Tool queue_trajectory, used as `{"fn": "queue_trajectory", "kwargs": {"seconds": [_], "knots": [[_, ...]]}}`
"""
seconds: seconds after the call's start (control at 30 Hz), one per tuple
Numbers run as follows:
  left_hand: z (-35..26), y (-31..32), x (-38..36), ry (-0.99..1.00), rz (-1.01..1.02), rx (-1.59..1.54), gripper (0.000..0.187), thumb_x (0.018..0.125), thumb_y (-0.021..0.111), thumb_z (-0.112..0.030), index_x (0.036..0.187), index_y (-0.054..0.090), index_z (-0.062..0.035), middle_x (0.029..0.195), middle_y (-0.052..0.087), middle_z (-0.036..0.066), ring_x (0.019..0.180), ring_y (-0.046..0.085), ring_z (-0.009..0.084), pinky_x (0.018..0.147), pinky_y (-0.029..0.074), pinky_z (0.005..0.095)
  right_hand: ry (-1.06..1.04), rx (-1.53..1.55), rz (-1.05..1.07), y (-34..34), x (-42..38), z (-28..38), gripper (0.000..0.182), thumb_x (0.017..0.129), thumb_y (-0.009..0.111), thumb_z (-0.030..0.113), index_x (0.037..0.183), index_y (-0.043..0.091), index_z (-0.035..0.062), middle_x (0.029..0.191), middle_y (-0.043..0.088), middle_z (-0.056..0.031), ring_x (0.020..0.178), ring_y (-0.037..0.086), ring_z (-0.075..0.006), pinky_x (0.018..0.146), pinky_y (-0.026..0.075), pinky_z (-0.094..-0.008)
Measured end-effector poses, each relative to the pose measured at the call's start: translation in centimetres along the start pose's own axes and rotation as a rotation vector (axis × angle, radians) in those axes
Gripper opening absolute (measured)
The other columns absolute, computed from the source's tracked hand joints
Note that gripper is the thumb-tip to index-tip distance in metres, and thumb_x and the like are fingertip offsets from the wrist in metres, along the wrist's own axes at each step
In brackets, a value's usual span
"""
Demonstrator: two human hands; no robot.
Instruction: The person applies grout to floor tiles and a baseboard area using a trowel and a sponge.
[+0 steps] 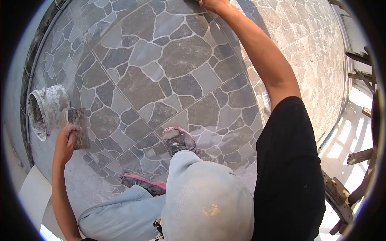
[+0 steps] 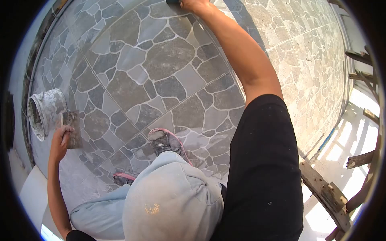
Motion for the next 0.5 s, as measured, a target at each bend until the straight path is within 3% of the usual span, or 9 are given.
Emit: {"fn": "queue_trajectory", "kwargs": {"seconds": [0.03, 0.07, 0.1, 0.13, 0.23, 0.33, 0.4, 0.5], "knots": [[1.8, -0.4, -2.0, -0.066, 0.016, -0.036, 0.015, 0.096, 0.045, 0.001, 0.097, 0.061, 0.0022, 0.089, 0.060, 0.009, 0.086, 0.057, 0.0160, 0.083, 0.044, 0.0281, -0.026, 0.135, -0.054, -1.8, -5.2, 0.4, 0.024, 0.084, 0.059, 0.016, 0.102, 0.073, 0.0101, 0.099, 0.072, -0.0193, 0.090, 0.071, -0.0360, 0.077, 0.057, -0.0474], [3.8, -0.7, -4.2, -0.139, 0.035, -0.068, 0.016, 0.095, 0.044, 0.002, 0.096, 0.060, 0.0027, 0.090, 0.061, 0.008, 0.087, 0.056, 0.0153, 0.084, 0.044, 0.0277, -0.134, -0.066, -0.179, -2.6, -10.5, 1.1, 0.034, 0.079, 0.071, 0.009, 0.112, 0.074, 0.0153, 0.108, 0.067, -0.0107, 0.103, 0.063, -0.0322, 0.091, 0.052, -0.0425], [6.1, -1.0, -6.5, -0.196, 0.015, -0.112, 0.016, 0.095, 0.044, 0.002, 0.095, 0.060, 0.0029, 0.090, 0.061, 0.007, 0.088, 0.056, 0.0145, 0.084, 0.044, 0.0272, -0.054, 0.015, -0.058, -3.2, -15.5, 0.8, 0.040, 0.083, 0.068, 0.002, 0.121, 0.070, 0.0122, 0.112, 0.065, -0.0133, 0.102, 0.062, -0.0344, 0.091, 0.051, -0.0425], [8.3, -1.4, -8.7, -0.258, -0.005, -0.154, 0.016, 0.094, 0.043, 0.003, 0.095, 0.059, 0.0032, 0.091, 0.061, 0.006, 0.088, 0.055, 0.0137, 0.085, 0.043, 0.0267, -0.107, 0.024, -0.059, -3.7, -20.6, 0.5, 0.040, 0.081, 0.068, -0.002, 0.119, 0.071, 0.0110, 0.107, 0.064, -0.0137, 0.101, 0.062, -0.0349, 0.089, 0.051, -0.0423], [13.0, -1.6, -12.4, -0.321, -0.027, -0.216, 0.016, 0.093, 0.043, 0.002, 0.094, 0.059, 0.0033, 0.089, 0.060, 0.005, 0.087, 0.054, 0.0128, 0.084, 0.043, 0.0259, 0.068, -0.001, 0.139, -5.0, -31.2, -0.8, 0.040, 0.073, 0.073, -0.002, 0.111, 0.074, 0.0126, 0.100, 0.061, -0.0110, 0.099, 0.062, -0.0313, 0.087, 0.052, -0.0412], [12.9, -0.1, -10.6, -0.316, -0.017, -0.180, 0.016, 0.093, 0.044, 0.001, 0.091, 0.060, 0.0033, 0.087, 0.061, 0.006, 0.087, 0.056, 0.0137, 0.084, 0.044, 0.0270, 0.112, 0.008, 0.107, -4.8, -30.3, -1.8, 0.040, 0.072, 0.073, -0.002, 0.109, 0.075, 0.0132, 0.101, 0.062, -0.0108, 0.098, 0.063, -0.0317, 0.087, 0.052, -0.0416], [11.2, 0.4, -8.4, -0.262, -0.012, -0.198, 0.016, 0.093, 0.044, 0.001, 0.090, 0.060, 0.0033, 0.087, 0.061, 0.006, 0.087, 0.057, 0.0142, 0.084, 0.044, 0.0276, -0.048, -0.025, -0.123, -5.1, -25.7, -0.8, 0.043, 0.071, 0.071, -0.002, 0.110, 0.074, 0.0156, 0.108, 0.063, -0.0100, 0.102, 0.061, -0.0312, 0.088, 0.051, -0.0412], [9.2, 0.3, -7.6, -0.162, 0.126, 0.010, 0.015, 0.093, 0.045, 0.001, 0.090, 0.059, 0.0031, 0.088, 0.062, 0.006, 0.088, 0.057, 0.0153, 0.085, 0.044, 0.0278, -0.035, -0.072, -0.087, -5.1, -21.9, -0.7, 0.047, 0.070, 0.069, -0.001, 0.112, 0.074, 0.0169, 0.108, 0.061, -0.0107, 0.103, 0.060, -0.0308, 0.088, 0.051, -0.0409]]}}
Point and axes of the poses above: each hand's wrist, its own x-axis towards the middle knuckle, its own y-axis out of the palm, z = x × y, the point moved 9 cm from there along x, towards the middle knuckle
